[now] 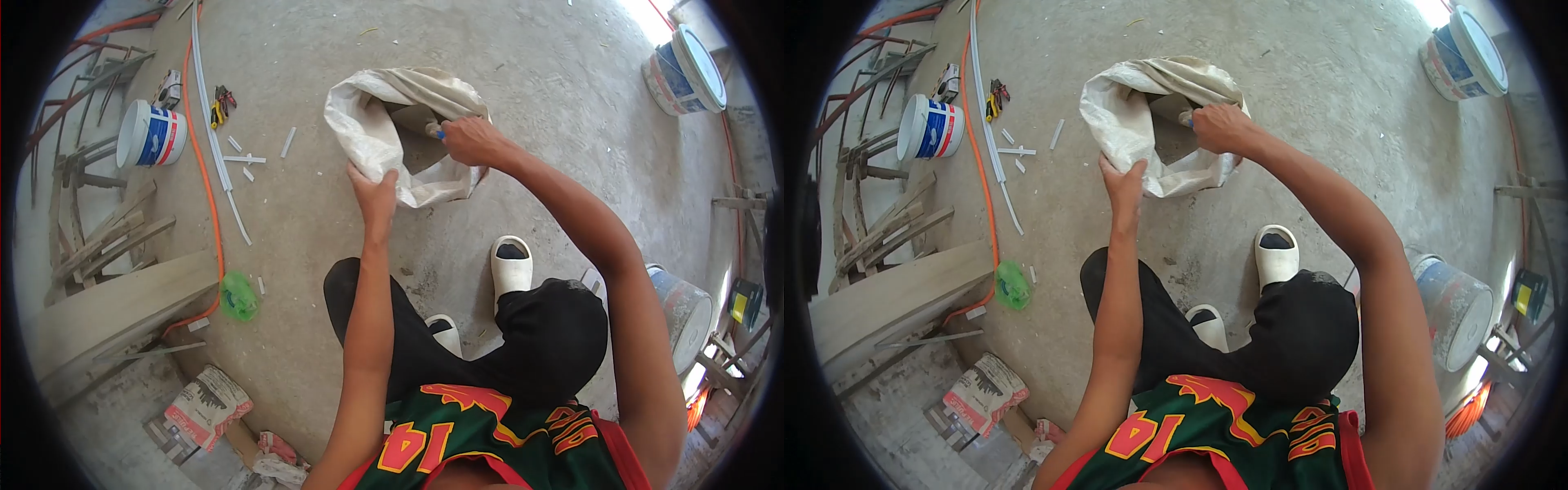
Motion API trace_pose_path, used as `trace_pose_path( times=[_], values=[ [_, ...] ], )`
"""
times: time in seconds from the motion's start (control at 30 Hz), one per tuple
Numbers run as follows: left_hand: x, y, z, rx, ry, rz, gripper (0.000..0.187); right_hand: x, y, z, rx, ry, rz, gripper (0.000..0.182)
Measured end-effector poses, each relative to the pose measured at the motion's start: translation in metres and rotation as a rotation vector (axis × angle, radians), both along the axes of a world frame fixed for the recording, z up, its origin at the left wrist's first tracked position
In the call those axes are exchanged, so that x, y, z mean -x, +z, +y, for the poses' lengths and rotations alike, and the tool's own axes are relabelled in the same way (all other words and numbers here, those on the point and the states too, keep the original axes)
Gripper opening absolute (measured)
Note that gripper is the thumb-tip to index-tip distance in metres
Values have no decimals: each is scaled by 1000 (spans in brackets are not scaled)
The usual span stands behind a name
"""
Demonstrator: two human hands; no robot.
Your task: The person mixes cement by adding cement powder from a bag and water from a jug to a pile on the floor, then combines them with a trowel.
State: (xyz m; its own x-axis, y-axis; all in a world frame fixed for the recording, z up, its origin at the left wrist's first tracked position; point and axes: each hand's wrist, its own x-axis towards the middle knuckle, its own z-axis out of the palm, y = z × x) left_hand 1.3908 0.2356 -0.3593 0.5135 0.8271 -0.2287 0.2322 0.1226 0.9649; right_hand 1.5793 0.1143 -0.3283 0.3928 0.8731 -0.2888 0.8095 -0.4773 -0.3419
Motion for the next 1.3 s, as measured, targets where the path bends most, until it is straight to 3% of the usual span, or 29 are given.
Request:
trace_pose_path(
  times=[0.2, 0.5, 0.57, 0.6, 0.63, 0.7, 0.73, 0.8, 0.83, 0.9, 0.93, 1.0, 1.13, 1.3],
  values=[
    [2, 0, -12, -36, -37, 5, 81, -19, -52, 0, 39, 29, -220, 21],
    [8, 6, -21, -43, -101, 144, 83, -28, -86, -32, 175, 80, 167, 24],
    [21, -27, -13, -141, -128, 70, 87, -53, -157, -36, -53, 560, 261, 30],
    [40, -91, -8, -334, -53, 219, 81, -47, -141, -43, 22, 411, 202, 31],
    [38, -90, -2, -244, -96, 162, 73, -43, -124, -49, 97, 262, 147, 32],
    [28, -84, 7, -54, -168, 61, 60, -39, -138, -24, 66, 241, 148, 37],
    [20, -95, 8, -45, -11, -13, 69, -38, -140, -15, 33, 247, 206, 40],
    [13, -79, 13, 1, -88, -7, 78, -29, -135, -23, 24, 247, 333, 46],
    [11, -53, 4, -70, -82, 38, 74, -54, -259, -10, -86, 518, 138, 46],
    [12, -62, 6, -54, -89, -30, 74, -30, -133, -34, 99, 386, 171, 22],
    [7, -61, 9, -45, -86, -65, 74, -35, -145, -28, -52, 514, 175, 20],
    [4, -57, 9, 29, -63, -77, 72, -35, -163, -24, -126, 513, 183, 25],
    [-6, -70, 11, 120, -94, -143, 71, -13, -121, -31, -22, 198, 351, 24],
    [-20, -47, 6, 125, -75, -111, 70, -14, -112, -31, 24, 140, 489, 35]
  ],
)
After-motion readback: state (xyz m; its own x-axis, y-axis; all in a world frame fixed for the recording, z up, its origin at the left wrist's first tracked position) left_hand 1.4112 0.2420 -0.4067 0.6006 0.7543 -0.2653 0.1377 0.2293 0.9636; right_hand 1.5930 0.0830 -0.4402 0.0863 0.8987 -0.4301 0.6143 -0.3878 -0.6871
